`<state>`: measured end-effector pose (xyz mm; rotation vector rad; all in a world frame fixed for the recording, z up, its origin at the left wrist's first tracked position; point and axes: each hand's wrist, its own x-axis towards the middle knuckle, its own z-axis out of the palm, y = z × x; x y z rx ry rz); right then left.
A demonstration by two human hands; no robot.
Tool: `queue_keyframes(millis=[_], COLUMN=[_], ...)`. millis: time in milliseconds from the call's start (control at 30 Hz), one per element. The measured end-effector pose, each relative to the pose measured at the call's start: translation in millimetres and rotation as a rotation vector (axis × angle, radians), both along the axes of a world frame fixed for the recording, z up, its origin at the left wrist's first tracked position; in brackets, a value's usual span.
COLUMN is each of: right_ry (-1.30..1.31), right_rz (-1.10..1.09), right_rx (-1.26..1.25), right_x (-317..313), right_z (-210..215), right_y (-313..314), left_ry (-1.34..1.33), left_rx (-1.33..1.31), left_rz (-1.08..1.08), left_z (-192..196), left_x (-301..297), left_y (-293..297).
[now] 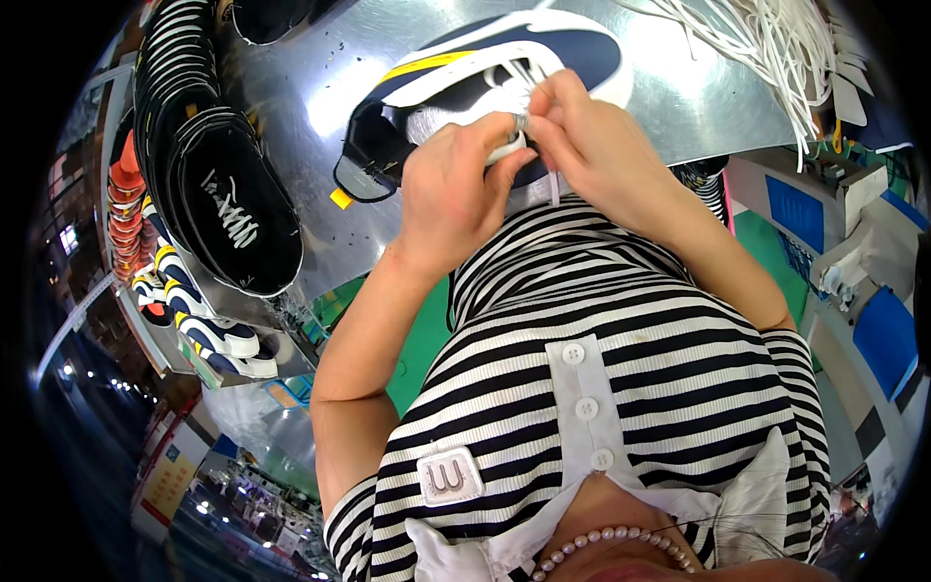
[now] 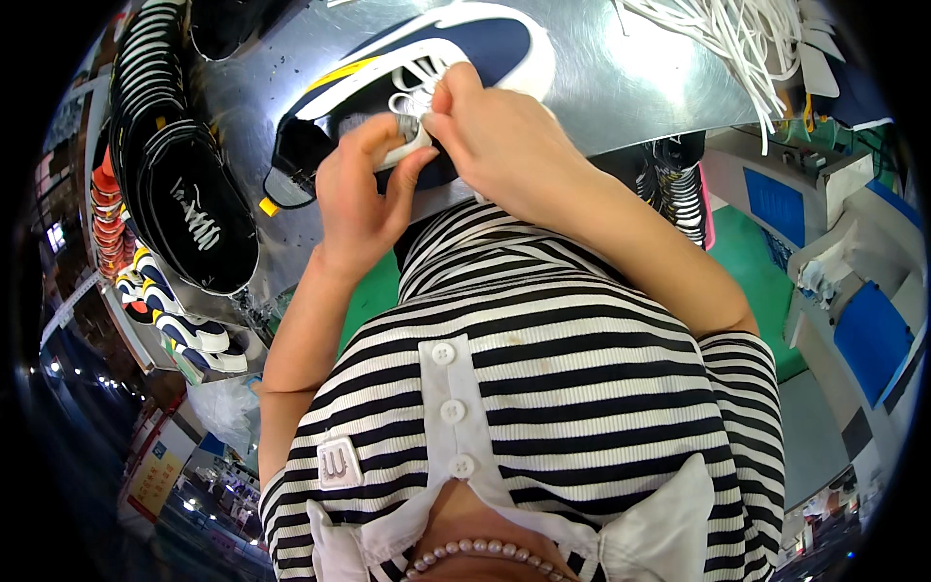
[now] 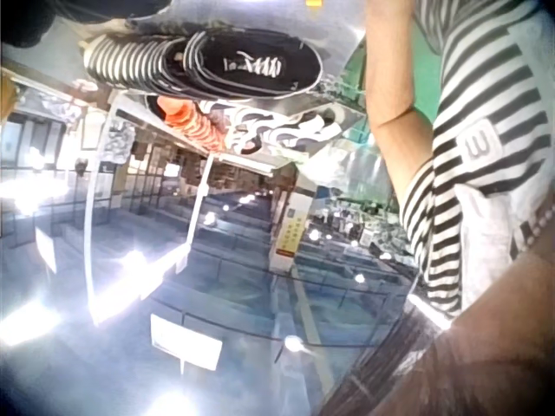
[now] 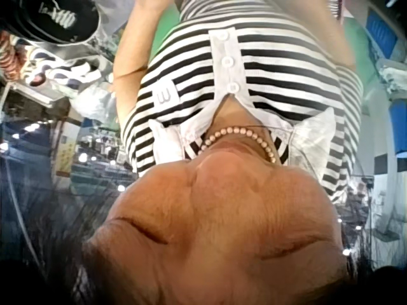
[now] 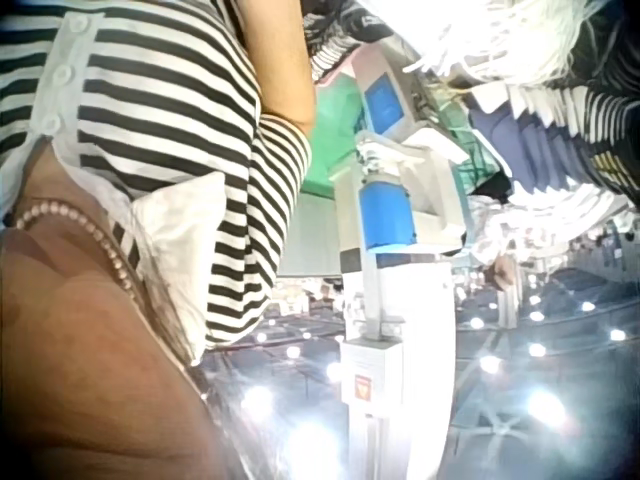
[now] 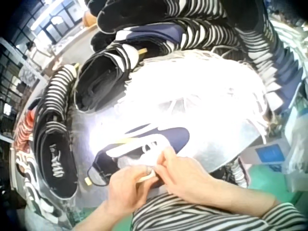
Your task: The person laces a blue and white sneaker by hand, threading white shoelaces through the eyelets and pulling them tight. The person repeats this process on a second sneaker, handling the laces and shoes directly without tools.
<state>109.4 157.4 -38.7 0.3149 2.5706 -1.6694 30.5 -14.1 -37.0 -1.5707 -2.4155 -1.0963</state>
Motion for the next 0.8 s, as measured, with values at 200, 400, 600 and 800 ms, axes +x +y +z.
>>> queue_keyframes(millis=[200,400,600,800], right_ry=[0.072,0.249,0.253,0.553], right_rz=[-0.105,0.407,0.426,0.112], right_rx=[0.084,0.329,0.205,0.241], right_x=[24.3,-27.3,-30.2,-33.3], right_z=[42.0,40.7,20.9,40.4], right_y=[56.7,26.7,28.5,38.3], left_ry=[0.114,0.219,0.141,0.019], left_rx=[0.089,0.099,0.101,0.057], left_rz=[-0.023,-0.151,-0.153,-0.114], left_z=[-5.3,-4.1,2.5,6.1], left_x=[7.0,1.0,3.5,2.6], left_y=[-6.9,-8.1,-5.3,-7.2])
